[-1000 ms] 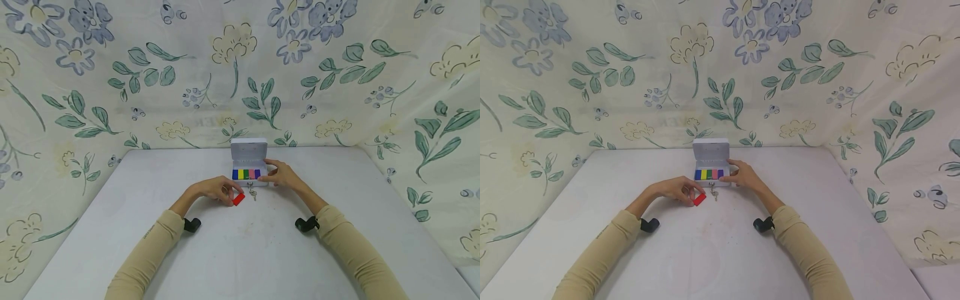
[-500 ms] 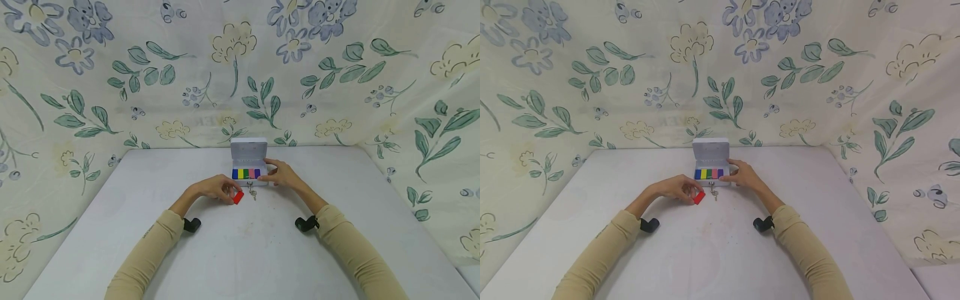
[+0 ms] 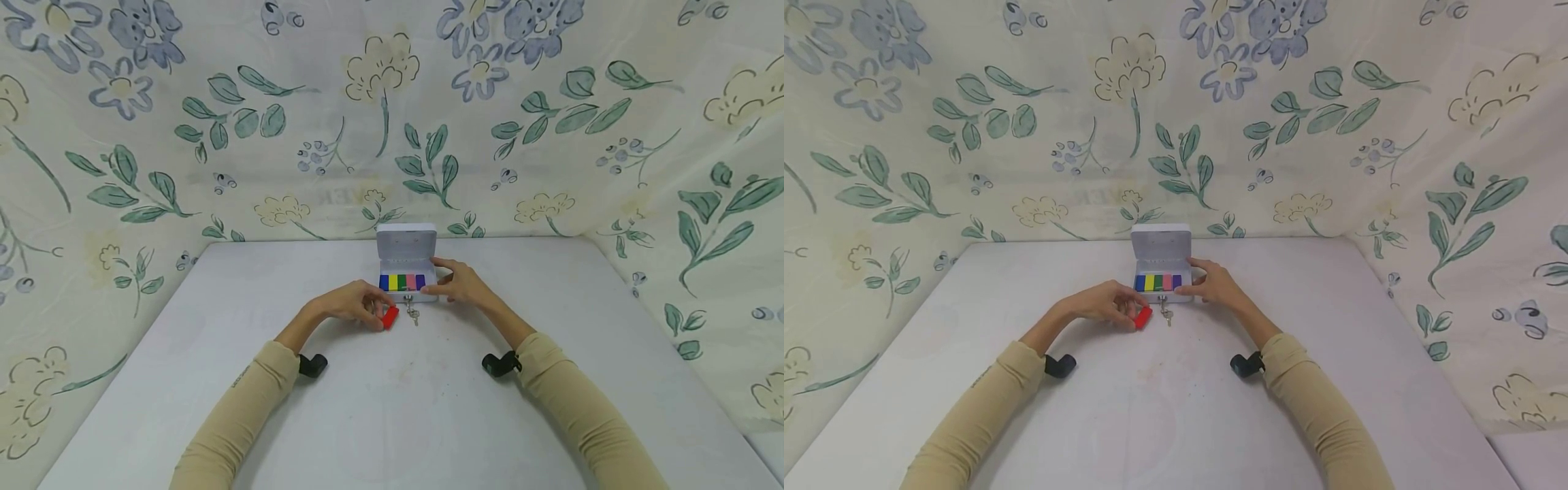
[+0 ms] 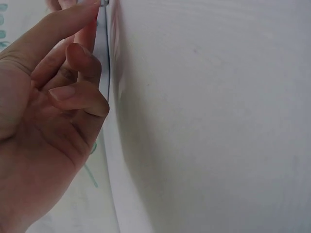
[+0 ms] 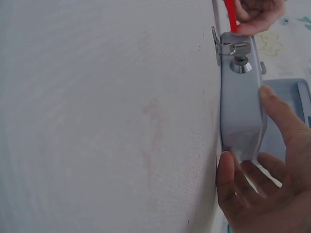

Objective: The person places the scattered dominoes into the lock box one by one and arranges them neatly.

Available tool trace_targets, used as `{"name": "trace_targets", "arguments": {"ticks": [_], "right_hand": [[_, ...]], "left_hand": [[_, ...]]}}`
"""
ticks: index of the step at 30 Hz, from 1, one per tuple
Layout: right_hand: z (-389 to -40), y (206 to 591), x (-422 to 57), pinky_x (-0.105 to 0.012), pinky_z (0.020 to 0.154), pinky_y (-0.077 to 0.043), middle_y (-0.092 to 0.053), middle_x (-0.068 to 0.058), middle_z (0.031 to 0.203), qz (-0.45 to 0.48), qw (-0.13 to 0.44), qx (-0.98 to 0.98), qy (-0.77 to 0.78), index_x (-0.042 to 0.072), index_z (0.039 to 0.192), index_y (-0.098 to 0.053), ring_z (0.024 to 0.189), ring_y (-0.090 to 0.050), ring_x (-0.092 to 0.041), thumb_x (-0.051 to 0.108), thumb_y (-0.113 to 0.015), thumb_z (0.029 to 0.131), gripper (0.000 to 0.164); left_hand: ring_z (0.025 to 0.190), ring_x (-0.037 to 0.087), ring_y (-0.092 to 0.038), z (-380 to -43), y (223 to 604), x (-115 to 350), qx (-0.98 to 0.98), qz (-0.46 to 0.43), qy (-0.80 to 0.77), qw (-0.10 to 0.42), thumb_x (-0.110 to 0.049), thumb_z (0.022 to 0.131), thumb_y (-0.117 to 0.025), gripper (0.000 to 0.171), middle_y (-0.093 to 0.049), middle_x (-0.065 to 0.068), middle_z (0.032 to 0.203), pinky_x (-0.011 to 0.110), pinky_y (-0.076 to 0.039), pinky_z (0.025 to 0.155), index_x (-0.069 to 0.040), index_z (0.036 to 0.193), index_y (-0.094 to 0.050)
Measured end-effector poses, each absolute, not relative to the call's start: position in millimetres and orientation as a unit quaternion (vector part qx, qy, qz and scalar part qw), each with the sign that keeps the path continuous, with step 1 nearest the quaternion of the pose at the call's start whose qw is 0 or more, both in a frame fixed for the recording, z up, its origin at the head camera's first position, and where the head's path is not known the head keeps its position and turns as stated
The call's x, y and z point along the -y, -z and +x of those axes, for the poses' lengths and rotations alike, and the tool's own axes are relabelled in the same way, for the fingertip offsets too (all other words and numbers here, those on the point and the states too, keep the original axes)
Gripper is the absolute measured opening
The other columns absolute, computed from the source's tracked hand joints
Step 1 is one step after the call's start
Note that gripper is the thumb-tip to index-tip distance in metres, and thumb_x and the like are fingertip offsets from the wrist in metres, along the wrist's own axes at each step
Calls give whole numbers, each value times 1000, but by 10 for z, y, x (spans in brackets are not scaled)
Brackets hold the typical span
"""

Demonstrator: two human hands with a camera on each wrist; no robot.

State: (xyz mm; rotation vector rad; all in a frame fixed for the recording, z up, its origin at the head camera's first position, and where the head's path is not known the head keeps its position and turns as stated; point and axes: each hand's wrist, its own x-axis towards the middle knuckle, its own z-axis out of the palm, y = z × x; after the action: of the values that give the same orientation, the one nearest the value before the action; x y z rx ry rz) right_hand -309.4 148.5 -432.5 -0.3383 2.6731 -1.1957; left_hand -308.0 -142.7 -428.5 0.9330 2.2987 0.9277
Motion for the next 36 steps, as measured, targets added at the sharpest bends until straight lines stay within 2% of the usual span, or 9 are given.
{"name": "trace_targets", "arguments": {"ticks": [11, 16, 30, 36], "right_hand": [[-3111, 4335, -1490, -27, 70, -59, -59, -16, 133, -112, 96, -905, 399, 24, 153, -34, 107, -63, -27, 46, -78, 80, 89], [-3124, 4348, -1484, -27, 70, -60, -56, -15, 136, -113, 95, -906, 397, 25, 153, -34, 108, -63, -27, 46, -78, 80, 88], [-3108, 4329, -1485, -27, 70, -60, -59, -17, 131, -119, 94, -903, 402, 23, 154, -33, 103, -64, -26, 45, -78, 81, 89], [-3106, 4323, -1491, -26, 68, -59, -61, -17, 129, -121, 94, -901, 407, 23, 154, -34, 101, -64, -26, 44, -78, 81, 88]], "left_hand": [[75, 15, -61, -3090, 4162, 1419, -849, 339, -353, 197, -26, 80, -82, 46, -69, -1, 86, 24, -50, 64, -14, 121, -67], [78, 17, -63, -3128, 4126, 1415, -851, 336, -365, 172, -24, 79, -82, 45, -69, 0, 88, 26, -52, 68, -13, 119, -67], [74, 15, -59, -3254, 4006, 1288, -867, 311, -371, 115, -20, 80, -81, 45, -67, 3, 87, 22, -51, 68, -7, 121, -66], [77, 15, -59, -3302, 3991, 1225, -877, 287, -372, 96, -20, 80, -81, 45, -69, 4, 90, 21, -51, 67, -8, 121, -67]]}}
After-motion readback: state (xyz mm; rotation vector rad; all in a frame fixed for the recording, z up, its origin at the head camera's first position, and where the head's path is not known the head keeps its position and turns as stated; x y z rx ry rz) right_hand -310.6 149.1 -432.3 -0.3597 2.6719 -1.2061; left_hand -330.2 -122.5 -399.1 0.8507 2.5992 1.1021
